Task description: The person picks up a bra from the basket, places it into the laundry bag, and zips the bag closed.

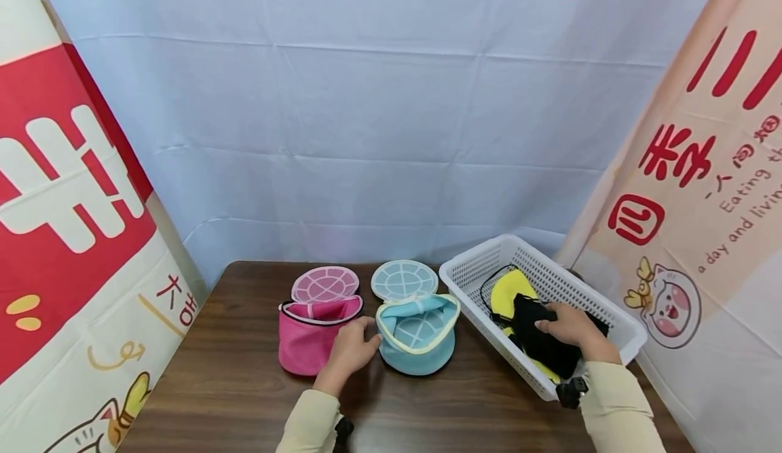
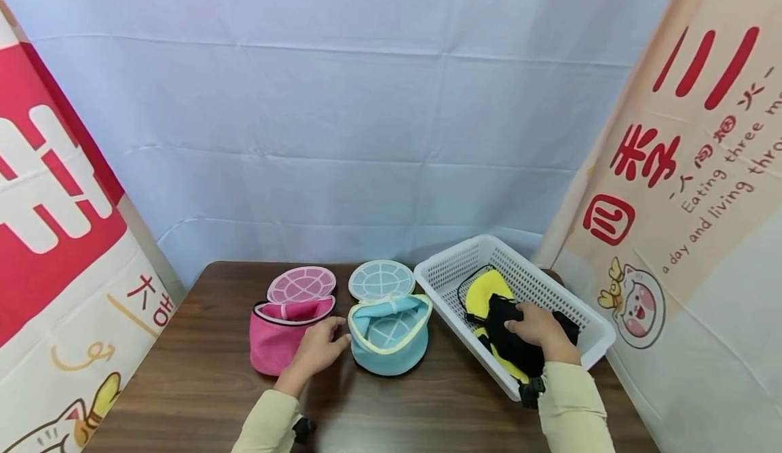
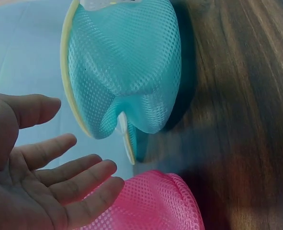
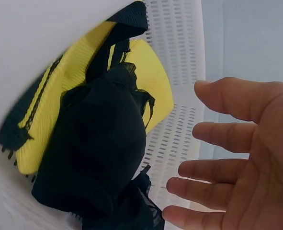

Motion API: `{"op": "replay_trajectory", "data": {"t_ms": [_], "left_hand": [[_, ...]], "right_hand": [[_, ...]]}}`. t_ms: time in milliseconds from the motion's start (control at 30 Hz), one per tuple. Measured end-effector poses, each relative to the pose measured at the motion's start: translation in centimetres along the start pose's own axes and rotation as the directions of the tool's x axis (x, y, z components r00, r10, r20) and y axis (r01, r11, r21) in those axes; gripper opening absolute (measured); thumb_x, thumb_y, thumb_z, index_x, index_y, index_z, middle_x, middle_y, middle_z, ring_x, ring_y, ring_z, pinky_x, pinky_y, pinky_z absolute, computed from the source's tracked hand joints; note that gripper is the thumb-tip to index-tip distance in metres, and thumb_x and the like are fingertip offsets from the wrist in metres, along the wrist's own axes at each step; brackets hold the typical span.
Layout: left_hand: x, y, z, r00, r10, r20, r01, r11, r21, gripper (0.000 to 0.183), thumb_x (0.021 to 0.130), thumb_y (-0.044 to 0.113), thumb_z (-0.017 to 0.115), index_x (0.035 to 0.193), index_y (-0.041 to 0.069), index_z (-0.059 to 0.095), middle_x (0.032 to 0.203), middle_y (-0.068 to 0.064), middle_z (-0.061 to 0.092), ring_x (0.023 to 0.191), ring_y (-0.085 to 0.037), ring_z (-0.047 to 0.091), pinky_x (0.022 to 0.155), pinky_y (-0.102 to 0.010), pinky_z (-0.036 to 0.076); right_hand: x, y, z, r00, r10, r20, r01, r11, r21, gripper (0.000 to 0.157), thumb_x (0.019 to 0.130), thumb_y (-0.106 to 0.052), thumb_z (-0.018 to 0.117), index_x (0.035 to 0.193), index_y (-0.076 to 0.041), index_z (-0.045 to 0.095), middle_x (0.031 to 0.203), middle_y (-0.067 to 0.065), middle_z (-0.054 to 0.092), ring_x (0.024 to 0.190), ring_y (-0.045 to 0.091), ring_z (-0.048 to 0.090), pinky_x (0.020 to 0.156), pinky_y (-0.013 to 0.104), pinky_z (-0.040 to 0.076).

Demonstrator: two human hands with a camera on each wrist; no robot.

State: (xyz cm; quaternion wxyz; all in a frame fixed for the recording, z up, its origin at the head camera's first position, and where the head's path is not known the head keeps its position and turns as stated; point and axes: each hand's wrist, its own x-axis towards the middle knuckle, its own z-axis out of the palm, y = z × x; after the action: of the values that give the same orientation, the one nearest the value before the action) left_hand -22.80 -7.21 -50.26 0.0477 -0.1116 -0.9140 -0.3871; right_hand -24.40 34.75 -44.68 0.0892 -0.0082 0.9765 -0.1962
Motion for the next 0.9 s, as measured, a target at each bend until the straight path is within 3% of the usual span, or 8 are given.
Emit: {"op": "replay_trajectory", "data": {"t_ms": [233, 633, 900], "left_hand": [[0.5, -0.2, 0.3, 0.999, -0.044, 0.014, 0.044, 0.999, -0.014, 0.036, 0.083, 0.016, 0.067, 0.115, 0.001, 0.06, 0.111, -0.015, 0.061, 0.1, -0.031, 0.057, 0.083, -0.046, 0.045], [1.2, 0.0, 1.5, 0.994, -0.106, -0.01, 0.105, 0.992, -0.069, 0.037, 0.085, 0.02, 0.065, 0.113, -0.004, 0.059, 0.108, -0.017, 0.061, 0.101, -0.032, 0.056, 0.083, -0.046, 0.045], [1.7, 0.6, 2.5, 0.961, -0.249, -0.118, 0.241, 0.967, -0.085, 0.046, 0.081, 0.028, 0.07, 0.109, -0.007, 0.06, 0.102, -0.021, 0.062, 0.097, -0.037, 0.057, 0.081, -0.047, 0.046]], "right_hand": [[0.9, 0.3, 0.1, 0.999, 0.033, 0.043, -0.034, 0.999, 0.029, 0.061, 0.089, -0.026, 0.059, 0.125, 0.02, 0.041, 0.124, 0.039, 0.042, 0.11, 0.054, 0.04, 0.085, 0.058, 0.038], [2.4, 1.1, -0.1, 0.998, -0.028, 0.056, 0.025, 0.998, 0.055, 0.057, 0.089, -0.022, 0.058, 0.122, 0.022, 0.043, 0.122, 0.038, 0.044, 0.109, 0.053, 0.042, 0.085, 0.057, 0.038], [3.6, 1.6, 0.3, 0.997, -0.067, 0.032, 0.067, 0.998, 0.015, 0.053, 0.088, -0.018, 0.06, 0.121, 0.02, 0.045, 0.12, 0.038, 0.045, 0.108, 0.052, 0.043, 0.084, 0.057, 0.039]]}}
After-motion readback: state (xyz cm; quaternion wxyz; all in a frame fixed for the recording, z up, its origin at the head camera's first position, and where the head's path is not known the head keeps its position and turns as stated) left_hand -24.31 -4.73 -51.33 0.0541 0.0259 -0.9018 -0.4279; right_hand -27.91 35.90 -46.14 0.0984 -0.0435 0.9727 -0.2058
